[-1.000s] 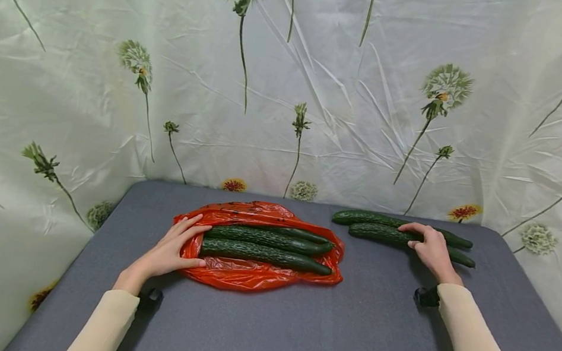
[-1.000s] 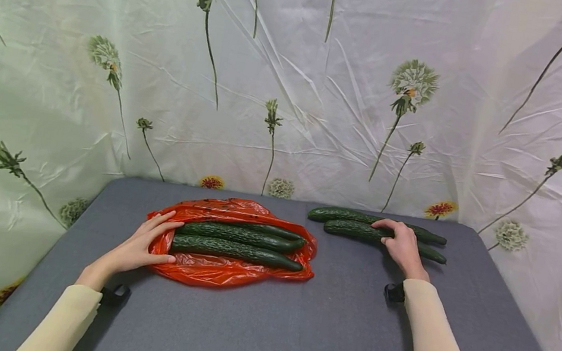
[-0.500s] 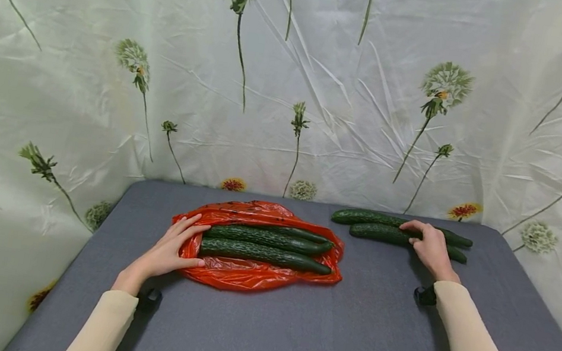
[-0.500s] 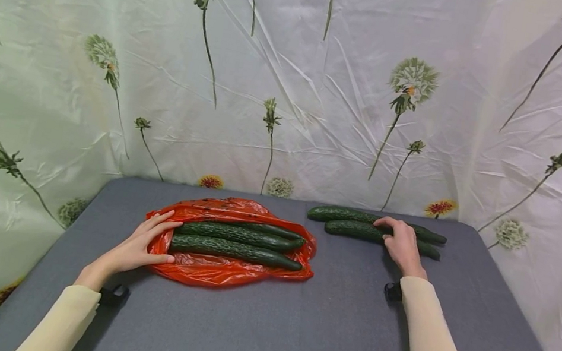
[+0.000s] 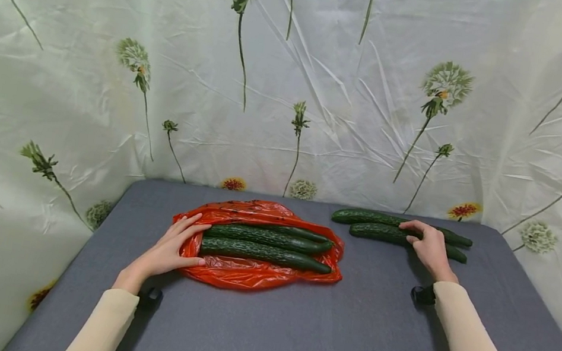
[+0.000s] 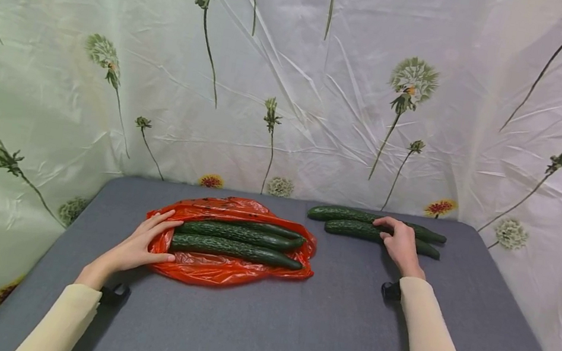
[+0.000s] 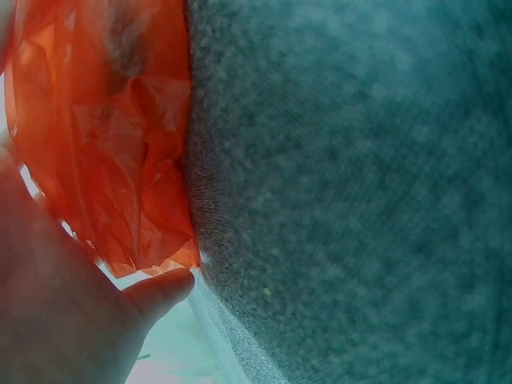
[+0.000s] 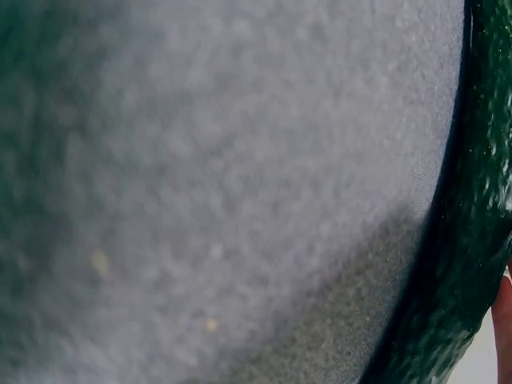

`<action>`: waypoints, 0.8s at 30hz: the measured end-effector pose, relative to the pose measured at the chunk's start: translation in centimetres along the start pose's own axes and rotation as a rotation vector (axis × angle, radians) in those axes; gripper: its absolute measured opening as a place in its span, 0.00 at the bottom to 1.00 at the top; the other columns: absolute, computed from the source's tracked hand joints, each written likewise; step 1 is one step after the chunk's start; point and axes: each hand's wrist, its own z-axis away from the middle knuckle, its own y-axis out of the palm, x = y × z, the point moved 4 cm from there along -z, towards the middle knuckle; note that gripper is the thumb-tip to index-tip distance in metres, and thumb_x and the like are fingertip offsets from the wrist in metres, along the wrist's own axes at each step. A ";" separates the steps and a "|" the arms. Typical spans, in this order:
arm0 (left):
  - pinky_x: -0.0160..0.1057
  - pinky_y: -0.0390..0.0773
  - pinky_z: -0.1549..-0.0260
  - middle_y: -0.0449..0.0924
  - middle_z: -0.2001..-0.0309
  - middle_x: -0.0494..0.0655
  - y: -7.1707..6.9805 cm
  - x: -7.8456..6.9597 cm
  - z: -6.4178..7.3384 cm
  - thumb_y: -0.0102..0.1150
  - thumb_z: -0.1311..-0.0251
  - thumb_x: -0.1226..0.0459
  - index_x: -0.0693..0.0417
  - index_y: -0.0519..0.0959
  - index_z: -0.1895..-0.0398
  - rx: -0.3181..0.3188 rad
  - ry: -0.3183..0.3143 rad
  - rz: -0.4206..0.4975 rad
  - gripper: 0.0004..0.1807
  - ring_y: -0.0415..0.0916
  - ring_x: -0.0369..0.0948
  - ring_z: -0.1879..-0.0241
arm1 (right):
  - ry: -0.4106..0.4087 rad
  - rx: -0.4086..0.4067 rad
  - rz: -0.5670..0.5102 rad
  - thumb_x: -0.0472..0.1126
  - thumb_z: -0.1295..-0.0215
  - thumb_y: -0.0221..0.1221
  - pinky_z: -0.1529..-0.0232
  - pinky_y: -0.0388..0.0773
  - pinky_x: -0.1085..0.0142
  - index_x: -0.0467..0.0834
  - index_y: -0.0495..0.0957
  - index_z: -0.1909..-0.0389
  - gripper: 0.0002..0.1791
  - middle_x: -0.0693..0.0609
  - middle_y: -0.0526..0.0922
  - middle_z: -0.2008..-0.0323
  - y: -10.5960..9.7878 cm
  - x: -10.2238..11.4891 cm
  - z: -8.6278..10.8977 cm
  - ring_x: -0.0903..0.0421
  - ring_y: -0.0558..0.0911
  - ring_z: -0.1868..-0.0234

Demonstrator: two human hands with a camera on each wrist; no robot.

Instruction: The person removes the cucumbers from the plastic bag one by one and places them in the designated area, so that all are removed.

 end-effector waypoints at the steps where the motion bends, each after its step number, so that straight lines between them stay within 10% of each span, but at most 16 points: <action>1: 0.72 0.43 0.42 0.47 0.26 0.53 0.0 0.0 0.0 0.68 0.48 0.49 0.49 0.63 0.30 -0.001 0.000 0.001 0.42 0.35 0.62 0.29 | -0.001 -0.007 -0.003 0.21 0.39 0.54 0.53 0.69 0.40 0.33 0.79 0.53 0.15 0.32 0.78 0.51 0.0 0.0 0.0 0.34 0.74 0.49; 24: 0.72 0.42 0.42 0.47 0.26 0.54 0.2 0.1 0.0 0.68 0.47 0.49 0.50 0.63 0.30 -0.001 -0.008 0.008 0.42 0.35 0.62 0.29 | 0.002 -0.055 -0.065 0.29 0.33 0.55 0.57 0.74 0.46 0.33 0.79 0.52 0.11 0.35 0.81 0.55 0.0 1.2 0.9 0.39 0.79 0.55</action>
